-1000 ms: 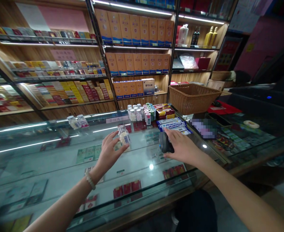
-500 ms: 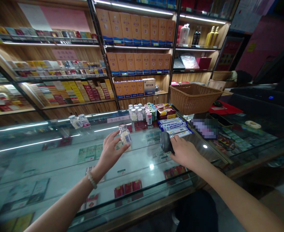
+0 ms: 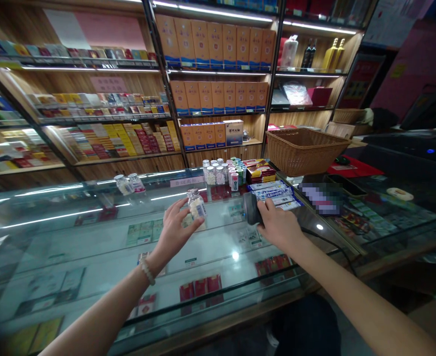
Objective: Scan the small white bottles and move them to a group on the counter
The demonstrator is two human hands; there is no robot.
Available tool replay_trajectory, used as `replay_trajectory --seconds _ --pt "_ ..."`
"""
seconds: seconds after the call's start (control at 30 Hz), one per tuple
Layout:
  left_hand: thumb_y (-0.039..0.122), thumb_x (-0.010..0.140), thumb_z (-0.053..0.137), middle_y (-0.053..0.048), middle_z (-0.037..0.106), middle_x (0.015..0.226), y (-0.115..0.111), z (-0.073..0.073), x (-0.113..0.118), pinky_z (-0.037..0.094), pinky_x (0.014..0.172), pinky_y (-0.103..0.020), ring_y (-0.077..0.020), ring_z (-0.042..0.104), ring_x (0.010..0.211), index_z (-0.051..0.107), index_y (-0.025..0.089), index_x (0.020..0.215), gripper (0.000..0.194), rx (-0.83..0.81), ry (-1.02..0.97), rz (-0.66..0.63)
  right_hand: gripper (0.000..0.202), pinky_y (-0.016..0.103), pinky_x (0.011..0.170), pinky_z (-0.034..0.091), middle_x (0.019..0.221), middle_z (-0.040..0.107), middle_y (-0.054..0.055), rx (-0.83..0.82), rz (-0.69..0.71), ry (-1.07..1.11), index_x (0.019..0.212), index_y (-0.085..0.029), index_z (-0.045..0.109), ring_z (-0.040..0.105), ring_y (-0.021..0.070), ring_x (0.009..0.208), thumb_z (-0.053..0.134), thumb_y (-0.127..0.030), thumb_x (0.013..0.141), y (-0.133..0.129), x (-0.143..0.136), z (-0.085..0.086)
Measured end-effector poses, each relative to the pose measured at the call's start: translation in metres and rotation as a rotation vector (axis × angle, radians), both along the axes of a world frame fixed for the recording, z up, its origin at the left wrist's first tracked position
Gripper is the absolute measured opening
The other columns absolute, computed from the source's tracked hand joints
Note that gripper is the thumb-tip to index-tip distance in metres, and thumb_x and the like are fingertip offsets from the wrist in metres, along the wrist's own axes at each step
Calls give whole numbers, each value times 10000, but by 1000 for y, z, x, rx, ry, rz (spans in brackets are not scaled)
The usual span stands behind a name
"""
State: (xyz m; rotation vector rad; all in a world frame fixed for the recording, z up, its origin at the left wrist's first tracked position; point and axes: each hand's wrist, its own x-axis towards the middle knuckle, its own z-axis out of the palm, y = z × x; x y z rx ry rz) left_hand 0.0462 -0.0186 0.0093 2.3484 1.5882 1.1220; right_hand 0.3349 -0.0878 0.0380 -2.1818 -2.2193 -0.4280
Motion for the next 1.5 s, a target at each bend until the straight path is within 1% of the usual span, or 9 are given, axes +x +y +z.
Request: replay_trajectory --seconds 0.3,0.4,0.53,0.67,0.73,0.9,1.2,1.4,1.5 --pt "414 831 747 -68 597 1442 11 5 -16 329 1189 -550 -329 471 1387 766 252 971 216 -3 -26 101 374 293 522 301 1156 626 108 200 203 31 1228 -203 520 689 255 852 584 -357 893 35 -45 35" --pt "419 815 764 -60 599 1442 14 9 -22 312 1199 -563 -331 466 1390 772 259 950 209 -43 -35 150 378 300 536 332 1168 648 97 245 252 114 1216 -208 537 693 250 814 598 -368 879 49 -59 38" --pt "429 818 764 -41 577 1475 16 13 -30 276 1213 -586 -332 428 1423 780 285 977 216 -100 -18 147 382 306 629 428 1178 683 103 278 369 370 1191 -201 554 711 281 902 613 -353 845 63 -67 35" --pt "433 819 769 -42 550 1510 19 13 -36 234 1227 -603 -341 378 1462 793 282 960 209 -157 9 135 428 308 703 485 1029 743 77 138 535 657 1181 -205 578 719 270 896 652 -320 776 65 -65 29" --pt "438 820 768 -42 549 1513 20 13 -38 225 1229 -607 -338 370 1469 796 284 958 209 -168 12 136 457 312 739 503 1023 756 60 36 601 745 1198 -216 592 720 261 917 655 -296 752 62 -63 26" --pt "460 824 762 -26 536 1529 22 11 -42 216 1226 -625 -350 350 1481 801 303 970 218 -181 11 145 439 332 846 517 1122 751 71 -135 730 759 1172 -205 642 708 258 1006 634 -251 736 51 -63 23" --pt "465 818 764 -26 550 1516 24 8 -44 235 1219 -627 -351 361 1473 800 296 926 203 -140 16 143 542 363 890 515 1168 730 93 -206 742 730 1235 -184 621 692 276 1055 651 -218 695 46 -65 24" --pt "456 814 765 -19 541 1525 25 6 -45 215 1227 -627 -350 343 1485 802 309 953 206 -147 9 143 411 344 829 511 1067 718 83 -203 723 719 1113 -186 634 685 263 976 658 -241 706 45 -63 24" --pt "455 820 751 -18 528 1538 25 7 -44 195 1232 -626 -349 326 1493 800 307 965 213 -161 4 138 428 340 838 507 1074 713 78 -201 724 724 1127 -193 625 682 260 983 662 -233 702 46 -62 24"
